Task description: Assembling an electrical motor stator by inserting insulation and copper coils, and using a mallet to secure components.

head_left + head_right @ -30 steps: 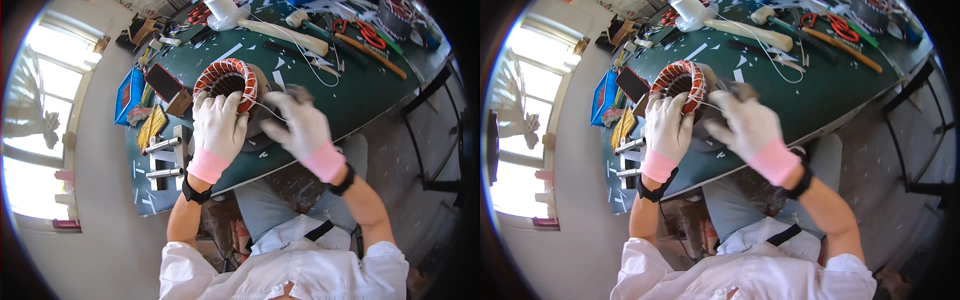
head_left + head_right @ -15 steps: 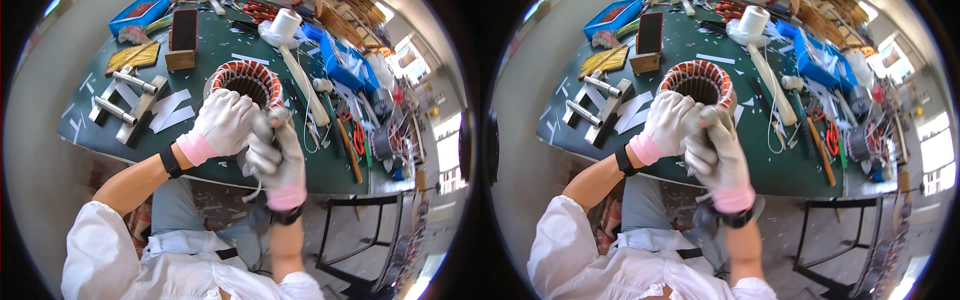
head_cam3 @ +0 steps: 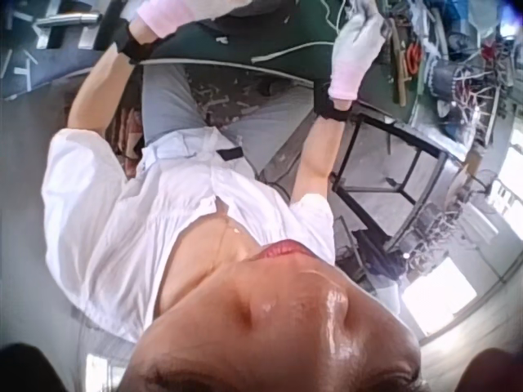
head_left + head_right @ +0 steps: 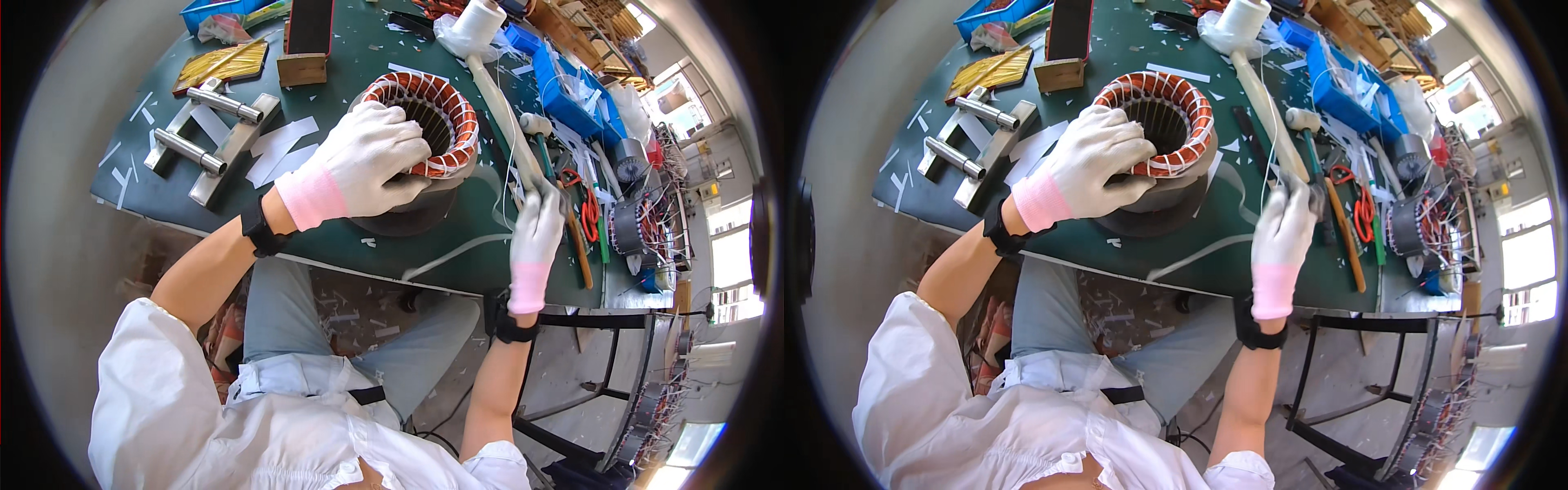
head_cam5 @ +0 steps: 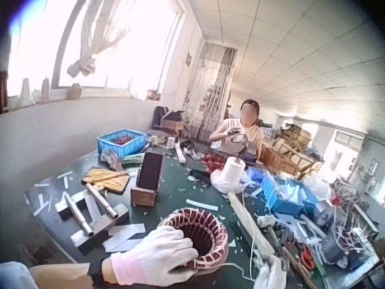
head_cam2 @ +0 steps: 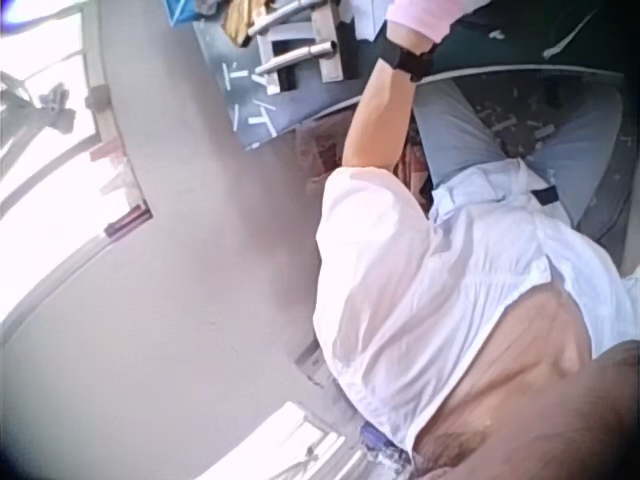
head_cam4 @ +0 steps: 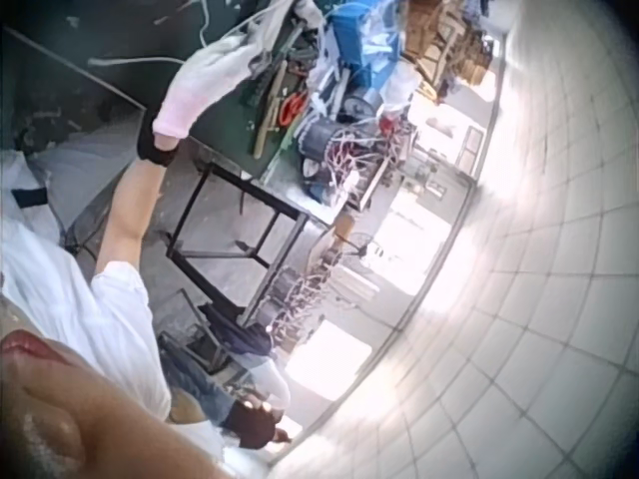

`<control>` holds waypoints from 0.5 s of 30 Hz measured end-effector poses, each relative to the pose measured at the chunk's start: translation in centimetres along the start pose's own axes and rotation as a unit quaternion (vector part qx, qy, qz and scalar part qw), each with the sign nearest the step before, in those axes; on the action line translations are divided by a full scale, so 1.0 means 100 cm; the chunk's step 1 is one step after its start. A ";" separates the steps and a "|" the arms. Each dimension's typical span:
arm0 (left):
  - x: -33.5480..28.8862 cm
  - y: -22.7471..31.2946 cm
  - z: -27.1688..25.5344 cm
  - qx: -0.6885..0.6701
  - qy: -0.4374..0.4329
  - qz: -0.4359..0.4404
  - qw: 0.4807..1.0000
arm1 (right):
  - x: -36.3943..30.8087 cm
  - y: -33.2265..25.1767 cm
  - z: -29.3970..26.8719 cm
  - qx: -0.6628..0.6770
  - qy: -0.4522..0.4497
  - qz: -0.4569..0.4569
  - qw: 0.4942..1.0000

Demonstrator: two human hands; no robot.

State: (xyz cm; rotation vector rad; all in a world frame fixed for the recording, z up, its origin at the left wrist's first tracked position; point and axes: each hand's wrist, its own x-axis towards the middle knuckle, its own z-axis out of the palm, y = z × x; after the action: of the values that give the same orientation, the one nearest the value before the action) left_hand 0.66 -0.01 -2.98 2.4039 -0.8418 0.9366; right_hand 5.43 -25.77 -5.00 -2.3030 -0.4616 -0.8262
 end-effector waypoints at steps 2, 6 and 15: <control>-0.004 -0.004 -0.005 0.005 -0.017 -0.011 1.000 | -0.015 -0.013 0.003 0.187 -0.048 0.021 0.981; -0.003 -0.002 -0.004 0.030 0.017 -0.007 0.999 | -0.022 -0.055 0.009 0.302 -0.109 0.006 0.947; -0.004 -0.004 -0.005 0.008 -0.012 -0.027 1.000 | -0.015 -0.048 0.036 0.508 -0.100 0.074 0.852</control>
State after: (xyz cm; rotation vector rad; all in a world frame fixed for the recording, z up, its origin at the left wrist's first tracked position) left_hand 0.40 0.72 -2.97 2.4434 -0.7770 0.8971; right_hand 3.44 -19.98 -5.97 -1.3875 -0.6114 -0.1486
